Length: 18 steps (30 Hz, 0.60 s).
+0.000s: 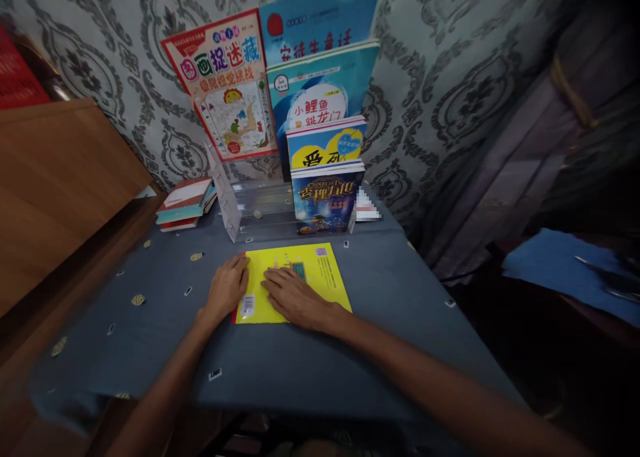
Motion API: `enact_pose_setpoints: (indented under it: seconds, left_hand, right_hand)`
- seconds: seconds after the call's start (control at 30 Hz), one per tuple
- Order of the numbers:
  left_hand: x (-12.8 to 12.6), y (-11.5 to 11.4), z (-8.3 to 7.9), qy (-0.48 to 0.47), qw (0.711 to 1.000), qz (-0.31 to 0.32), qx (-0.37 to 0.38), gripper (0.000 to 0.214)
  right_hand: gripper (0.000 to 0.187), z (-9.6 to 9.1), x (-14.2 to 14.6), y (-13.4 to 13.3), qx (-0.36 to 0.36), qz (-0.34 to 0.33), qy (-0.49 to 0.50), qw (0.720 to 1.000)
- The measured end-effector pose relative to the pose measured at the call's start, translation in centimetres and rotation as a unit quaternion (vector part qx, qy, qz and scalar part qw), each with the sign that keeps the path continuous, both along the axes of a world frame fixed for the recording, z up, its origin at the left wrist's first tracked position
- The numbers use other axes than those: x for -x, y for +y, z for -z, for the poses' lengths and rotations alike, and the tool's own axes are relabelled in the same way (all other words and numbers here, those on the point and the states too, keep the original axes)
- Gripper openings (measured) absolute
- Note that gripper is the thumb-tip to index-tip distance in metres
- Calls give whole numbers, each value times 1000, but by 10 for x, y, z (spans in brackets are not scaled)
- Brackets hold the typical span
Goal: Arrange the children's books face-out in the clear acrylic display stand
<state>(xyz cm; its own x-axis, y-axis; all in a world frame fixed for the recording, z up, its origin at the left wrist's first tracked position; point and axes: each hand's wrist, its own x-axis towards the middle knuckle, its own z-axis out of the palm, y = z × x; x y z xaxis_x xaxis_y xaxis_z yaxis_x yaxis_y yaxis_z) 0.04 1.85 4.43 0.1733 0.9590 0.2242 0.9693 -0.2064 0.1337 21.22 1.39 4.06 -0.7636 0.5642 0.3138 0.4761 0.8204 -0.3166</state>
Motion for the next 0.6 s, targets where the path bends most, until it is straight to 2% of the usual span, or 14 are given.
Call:
enact_pose_setpoints:
  seconds: [0.1, 0.37, 0.6]
  left_hand:
    - [10, 13, 8, -31, 999, 24, -26, 34]
    - [27, 35, 18, -109, 989, 74, -73, 36]
    - [40, 42, 28, -232, 968, 57, -79, 39]
  right_hand:
    - [22, -1, 0, 0, 1, 0, -6, 1000]
    - [23, 4, 1, 2, 11, 2, 1, 1000]
    - [27, 8, 4, 5, 13, -4, -6, 1000]
